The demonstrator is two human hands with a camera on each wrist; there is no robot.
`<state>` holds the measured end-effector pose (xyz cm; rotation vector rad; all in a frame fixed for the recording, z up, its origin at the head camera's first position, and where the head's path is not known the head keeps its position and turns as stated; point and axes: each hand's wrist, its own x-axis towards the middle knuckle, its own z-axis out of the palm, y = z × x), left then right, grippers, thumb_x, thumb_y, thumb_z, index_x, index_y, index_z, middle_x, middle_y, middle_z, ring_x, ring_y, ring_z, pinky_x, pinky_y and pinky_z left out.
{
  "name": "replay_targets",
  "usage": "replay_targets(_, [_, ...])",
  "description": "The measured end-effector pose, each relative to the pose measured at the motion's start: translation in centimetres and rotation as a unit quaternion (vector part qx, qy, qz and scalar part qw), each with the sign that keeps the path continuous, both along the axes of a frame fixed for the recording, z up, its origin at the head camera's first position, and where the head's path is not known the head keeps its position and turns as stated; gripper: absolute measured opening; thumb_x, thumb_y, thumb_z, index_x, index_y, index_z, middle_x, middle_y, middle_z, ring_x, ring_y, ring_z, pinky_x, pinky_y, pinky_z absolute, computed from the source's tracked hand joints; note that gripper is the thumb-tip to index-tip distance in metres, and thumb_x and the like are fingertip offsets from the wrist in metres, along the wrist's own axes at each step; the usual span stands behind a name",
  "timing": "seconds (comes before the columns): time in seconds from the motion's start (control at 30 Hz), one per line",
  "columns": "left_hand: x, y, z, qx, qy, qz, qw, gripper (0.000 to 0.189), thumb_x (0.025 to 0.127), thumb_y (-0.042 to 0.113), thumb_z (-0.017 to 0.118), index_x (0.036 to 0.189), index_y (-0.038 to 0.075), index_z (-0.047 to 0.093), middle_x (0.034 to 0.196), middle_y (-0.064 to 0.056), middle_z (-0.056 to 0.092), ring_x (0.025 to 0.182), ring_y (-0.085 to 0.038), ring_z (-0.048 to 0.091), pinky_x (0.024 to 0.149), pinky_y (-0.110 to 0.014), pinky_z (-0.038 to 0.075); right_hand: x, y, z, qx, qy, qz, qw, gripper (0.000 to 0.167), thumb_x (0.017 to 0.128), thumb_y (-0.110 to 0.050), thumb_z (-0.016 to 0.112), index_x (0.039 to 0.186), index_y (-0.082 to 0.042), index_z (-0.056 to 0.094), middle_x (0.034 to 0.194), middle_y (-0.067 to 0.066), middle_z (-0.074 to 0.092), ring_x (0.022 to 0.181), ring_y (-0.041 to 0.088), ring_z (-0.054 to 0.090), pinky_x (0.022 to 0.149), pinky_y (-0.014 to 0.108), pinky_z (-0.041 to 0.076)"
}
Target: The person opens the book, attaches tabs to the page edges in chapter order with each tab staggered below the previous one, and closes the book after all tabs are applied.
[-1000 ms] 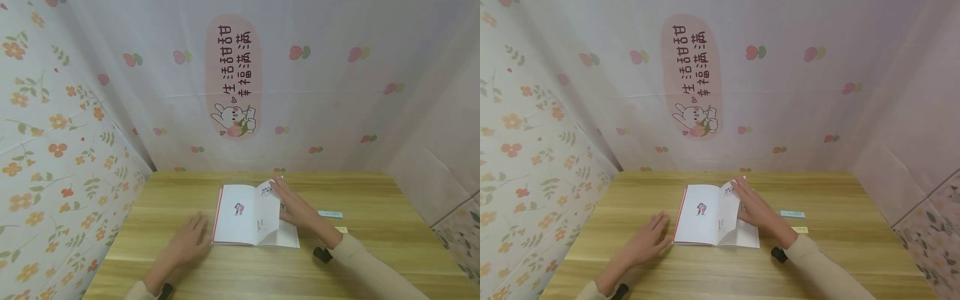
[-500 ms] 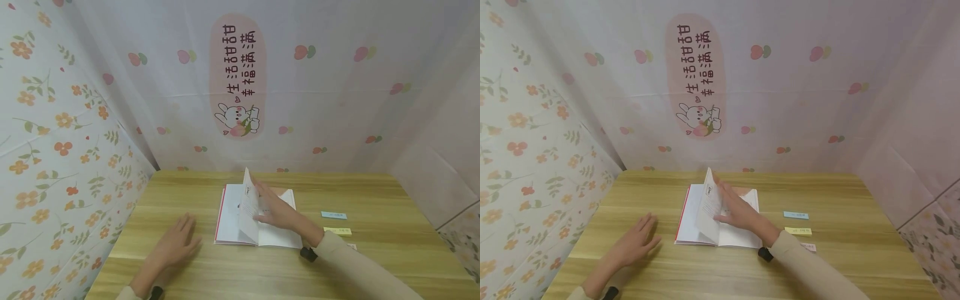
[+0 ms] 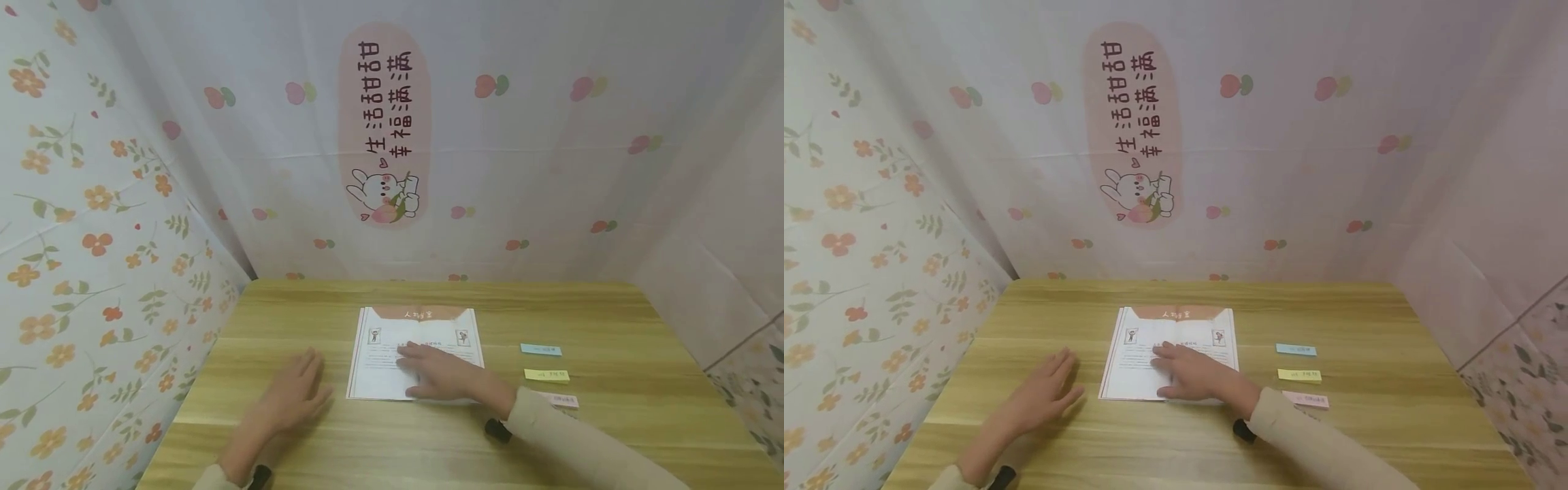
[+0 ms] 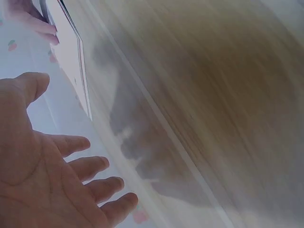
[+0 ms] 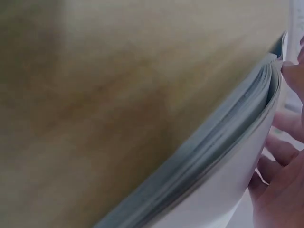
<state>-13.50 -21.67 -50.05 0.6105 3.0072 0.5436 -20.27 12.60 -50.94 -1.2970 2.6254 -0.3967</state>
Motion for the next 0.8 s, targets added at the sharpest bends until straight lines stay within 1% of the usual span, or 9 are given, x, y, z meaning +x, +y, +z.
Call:
replay_targets(0.1, [-0.2, 1.1, -0.2, -0.002, -0.005, -0.011, 0.9999, 0.067, 0.103, 0.038, 0.058, 0.148, -0.009, 0.042, 0.154, -0.032, 0.034, 0.141, -0.050, 0.031, 0.116, -0.060, 0.024, 0.4, 0.3, -0.1, -0.004, 0.000, 0.013, 0.9999, 0.064, 0.098, -0.047, 0.064, 0.148, -0.010, 0.053, 0.160, 0.007, 0.037, 0.149, 0.027, 0.026, 0.120, 0.042, 0.024])
replay_targets(0.2, [-0.5, 2.5, -0.5, -0.005, 0.000, -0.023, 0.9997, 0.069, 0.102, 0.041, 0.058, 0.147, -0.008, 0.044, 0.154, -0.031, 0.036, 0.142, -0.048, 0.033, 0.116, -0.059, 0.026, 0.6, 0.7, -0.3, -0.014, 0.005, 0.025, 0.9996, 0.063, 0.098, -0.047, 0.064, 0.148, -0.009, 0.053, 0.160, 0.006, 0.037, 0.149, 0.027, 0.026, 0.119, 0.043, 0.025])
replay_targets(0.3, [-0.8, 4.0, -0.7, -0.012, 0.012, -0.049, 0.9986, 0.071, 0.101, 0.042, 0.059, 0.147, -0.009, 0.044, 0.153, -0.030, 0.039, 0.141, -0.046, 0.035, 0.116, -0.056, 0.028, 0.9, 1.1, -0.3, -0.018, 0.016, 0.034, 0.9991, 0.065, 0.098, -0.047, 0.065, 0.149, -0.010, 0.052, 0.161, 0.006, 0.036, 0.149, 0.028, 0.027, 0.119, 0.045, 0.025])
replay_targets(0.37, [-1.0, 5.1, -0.7, -0.017, 0.010, -0.069, 0.9974, 0.072, 0.101, 0.043, 0.058, 0.149, -0.008, 0.043, 0.154, -0.029, 0.038, 0.142, -0.045, 0.035, 0.115, -0.056, 0.029, 1.0, 1.4, -0.3, -0.019, 0.019, 0.039, 0.9988, 0.066, 0.097, -0.046, 0.066, 0.150, -0.011, 0.050, 0.161, 0.006, 0.035, 0.149, 0.030, 0.026, 0.119, 0.047, 0.025])
replay_targets(0.47, [-1.2, 6.7, -0.6, -0.017, -0.011, -0.099, 0.9949, 0.072, 0.102, 0.045, 0.055, 0.153, -0.004, 0.039, 0.158, -0.026, 0.032, 0.144, -0.047, 0.030, 0.116, -0.056, 0.029, 1.3, 1.9, -0.4, -0.022, 0.022, 0.047, 0.9984, 0.068, 0.095, -0.043, 0.069, 0.152, -0.011, 0.049, 0.162, 0.007, 0.033, 0.149, 0.031, 0.026, 0.118, 0.049, 0.025])
replay_targets(0.57, [-1.3, 8.0, -0.4, -0.017, -0.035, -0.117, 0.9923, 0.072, 0.103, 0.047, 0.053, 0.156, 0.001, 0.037, 0.161, -0.022, 0.028, 0.144, -0.048, 0.026, 0.116, -0.056, 0.027, 1.4, 2.6, -0.4, -0.019, 0.024, 0.050, 0.9983, 0.068, 0.095, -0.042, 0.069, 0.152, -0.013, 0.048, 0.163, 0.006, 0.031, 0.149, 0.030, 0.024, 0.119, 0.048, 0.024])
replay_targets(0.67, [-1.2, 8.9, -0.3, -0.020, -0.046, -0.124, 0.9910, 0.070, 0.102, 0.045, 0.055, 0.155, 0.002, 0.039, 0.162, -0.019, 0.029, 0.144, -0.049, 0.028, 0.115, -0.057, 0.029, 1.5, 3.5, -0.6, -0.018, 0.026, 0.045, 0.9985, 0.068, 0.094, -0.041, 0.071, 0.153, -0.015, 0.048, 0.163, 0.006, 0.031, 0.149, 0.029, 0.025, 0.119, 0.047, 0.024])
replay_targets(0.8, [-1.0, 9.5, -0.2, -0.023, -0.056, -0.123, 0.9906, 0.068, 0.101, 0.041, 0.057, 0.154, 0.002, 0.040, 0.162, -0.016, 0.030, 0.144, -0.048, 0.028, 0.115, -0.056, 0.029, 1.6, 5.1, -0.5, -0.030, 0.011, 0.027, 0.9991, 0.069, 0.092, -0.038, 0.075, 0.151, -0.013, 0.050, 0.163, 0.007, 0.032, 0.149, 0.031, 0.026, 0.118, 0.049, 0.027])
